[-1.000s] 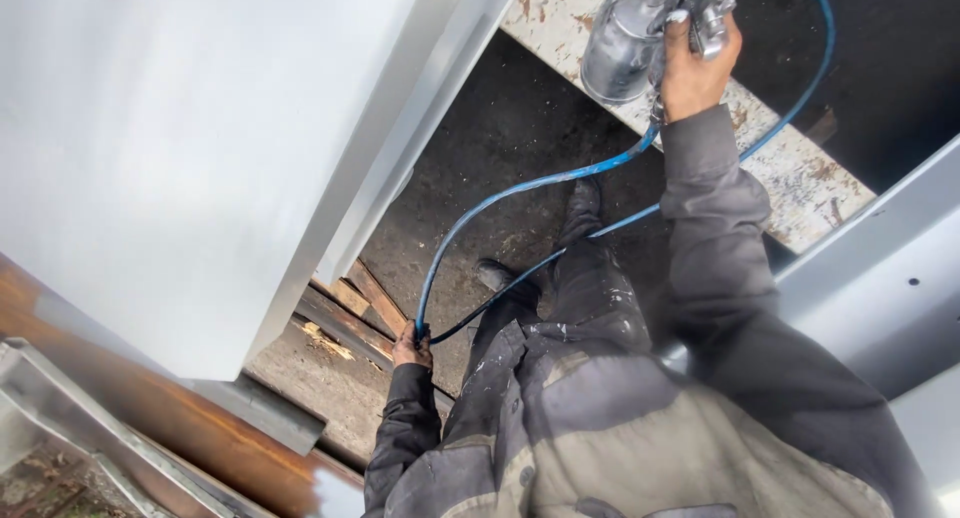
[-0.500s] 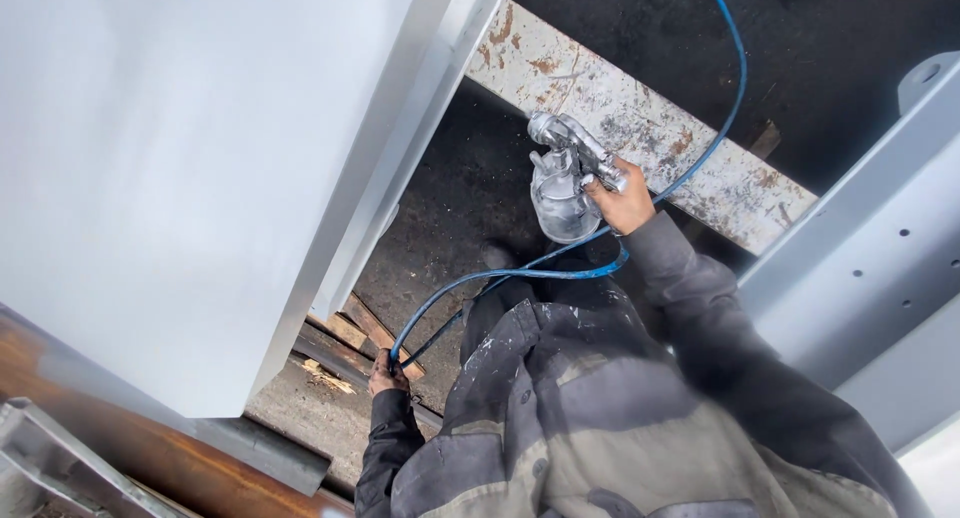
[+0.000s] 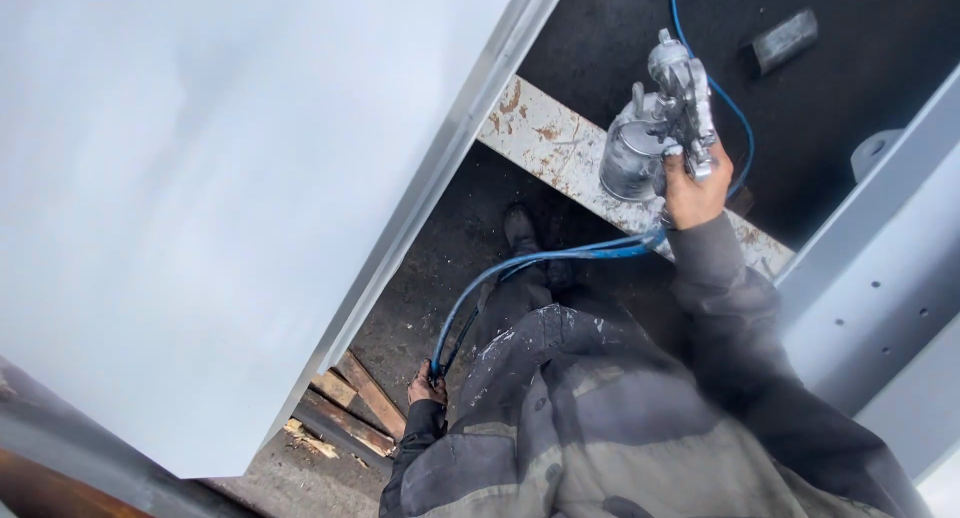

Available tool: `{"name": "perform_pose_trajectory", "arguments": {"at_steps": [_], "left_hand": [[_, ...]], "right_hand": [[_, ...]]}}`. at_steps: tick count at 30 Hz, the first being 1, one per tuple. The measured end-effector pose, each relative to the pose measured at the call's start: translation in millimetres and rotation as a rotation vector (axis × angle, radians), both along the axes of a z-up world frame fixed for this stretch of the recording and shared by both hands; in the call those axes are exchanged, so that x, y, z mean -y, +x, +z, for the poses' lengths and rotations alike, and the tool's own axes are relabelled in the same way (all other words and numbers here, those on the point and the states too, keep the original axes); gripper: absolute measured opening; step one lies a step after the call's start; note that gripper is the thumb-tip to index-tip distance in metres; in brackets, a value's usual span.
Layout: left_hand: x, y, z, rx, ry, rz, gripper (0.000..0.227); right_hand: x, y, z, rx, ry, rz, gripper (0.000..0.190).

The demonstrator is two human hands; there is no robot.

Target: The person adjusts a silver spray gun and then proceeds to spray paint a large, white, flat surface. They move along the length of the surface, applying the paint in a sweeping motion while holding a blue air hose.

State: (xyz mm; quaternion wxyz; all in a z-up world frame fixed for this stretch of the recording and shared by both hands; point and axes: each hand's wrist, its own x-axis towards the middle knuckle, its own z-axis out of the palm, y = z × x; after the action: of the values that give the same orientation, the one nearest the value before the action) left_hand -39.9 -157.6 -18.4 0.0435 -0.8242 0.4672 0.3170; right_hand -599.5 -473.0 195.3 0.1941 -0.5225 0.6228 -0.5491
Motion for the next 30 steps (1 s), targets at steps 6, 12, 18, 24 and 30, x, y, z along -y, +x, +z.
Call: {"name": "perform_pose_trajectory", "arguments": {"at_steps": [6, 12, 18, 24, 30], "left_hand": [[55, -18, -23, -0.051, -0.072, -0.016, 0.068], [75, -29, -12, -0.150, -0.107, 0.028, 0.048], [111, -77, -2, -0.195, -0.257, 0.056, 0.030], [163, -142, 38, -0.002, 0.023, -0.013, 0.040], [161, -254, 196, 0.057, -0.067, 0.204, 0.052]], "right_hand": [[-14, -27, 78, 0.200, -0.004, 0.009, 0.041], [-43, -64, 131, 0.334, -0.071, 0.008, 0.049], [-17, -98, 178, 0.196, -0.058, 0.048, 0.054], [81, -133, 210, 0.133, -0.042, 0.235, 0.058], [147, -223, 260, -0.029, 0.251, 0.304, 0.028]]}}
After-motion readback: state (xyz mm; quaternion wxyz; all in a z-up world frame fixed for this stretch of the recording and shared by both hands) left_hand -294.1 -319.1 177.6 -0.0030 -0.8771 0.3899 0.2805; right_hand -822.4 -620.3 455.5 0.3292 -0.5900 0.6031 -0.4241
